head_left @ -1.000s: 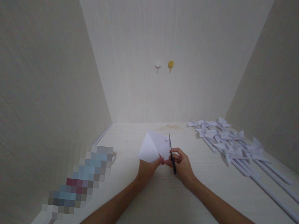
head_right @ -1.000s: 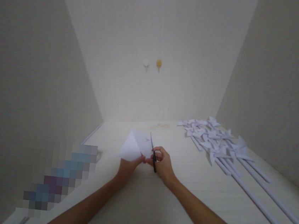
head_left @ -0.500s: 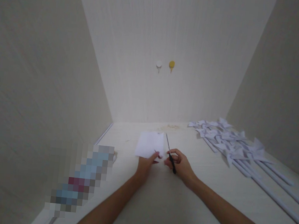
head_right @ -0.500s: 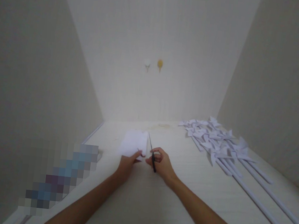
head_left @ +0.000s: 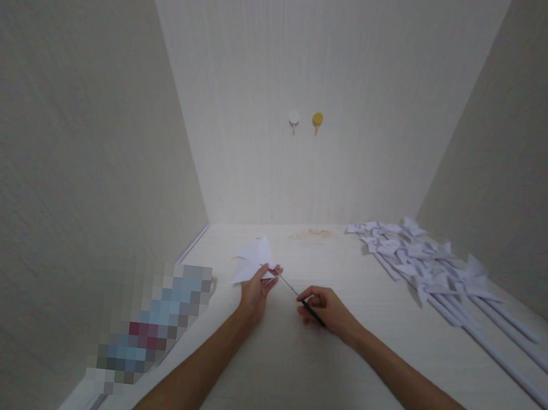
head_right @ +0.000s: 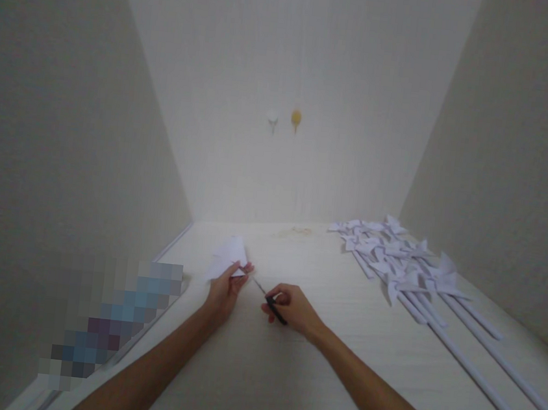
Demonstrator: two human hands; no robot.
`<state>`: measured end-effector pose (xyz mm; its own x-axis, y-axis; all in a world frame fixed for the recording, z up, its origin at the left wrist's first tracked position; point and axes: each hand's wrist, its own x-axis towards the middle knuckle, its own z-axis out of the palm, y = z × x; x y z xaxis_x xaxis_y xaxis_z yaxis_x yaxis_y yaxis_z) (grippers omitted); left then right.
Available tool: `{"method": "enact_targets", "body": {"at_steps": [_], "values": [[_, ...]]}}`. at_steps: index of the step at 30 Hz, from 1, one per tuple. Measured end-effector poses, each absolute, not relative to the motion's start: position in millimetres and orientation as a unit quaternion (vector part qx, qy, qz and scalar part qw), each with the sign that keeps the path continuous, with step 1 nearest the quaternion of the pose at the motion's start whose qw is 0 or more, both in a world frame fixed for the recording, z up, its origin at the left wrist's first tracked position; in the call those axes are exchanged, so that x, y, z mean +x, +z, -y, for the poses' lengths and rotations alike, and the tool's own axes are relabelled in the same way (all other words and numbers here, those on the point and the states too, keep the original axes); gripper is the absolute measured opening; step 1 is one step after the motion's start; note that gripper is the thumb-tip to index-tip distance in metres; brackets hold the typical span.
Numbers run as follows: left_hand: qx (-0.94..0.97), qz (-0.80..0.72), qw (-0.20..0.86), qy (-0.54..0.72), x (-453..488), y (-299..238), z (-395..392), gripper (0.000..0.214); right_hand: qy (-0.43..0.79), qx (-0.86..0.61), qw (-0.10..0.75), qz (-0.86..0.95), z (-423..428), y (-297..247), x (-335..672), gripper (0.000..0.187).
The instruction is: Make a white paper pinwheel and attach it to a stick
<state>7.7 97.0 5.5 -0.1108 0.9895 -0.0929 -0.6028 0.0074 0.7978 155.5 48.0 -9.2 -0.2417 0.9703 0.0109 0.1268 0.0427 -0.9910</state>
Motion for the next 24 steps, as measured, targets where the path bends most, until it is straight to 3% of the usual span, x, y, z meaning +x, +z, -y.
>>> {"method": "enact_targets", "body": {"at_steps": [24], "values": [[0.286, -0.376, 0.599, 0.646, 8.1, 7.3, -94.3, 0.005, 0.511, -0.464, 0.412, 0.595, -50.2, -13.5, 156.2, 0.021]]}}
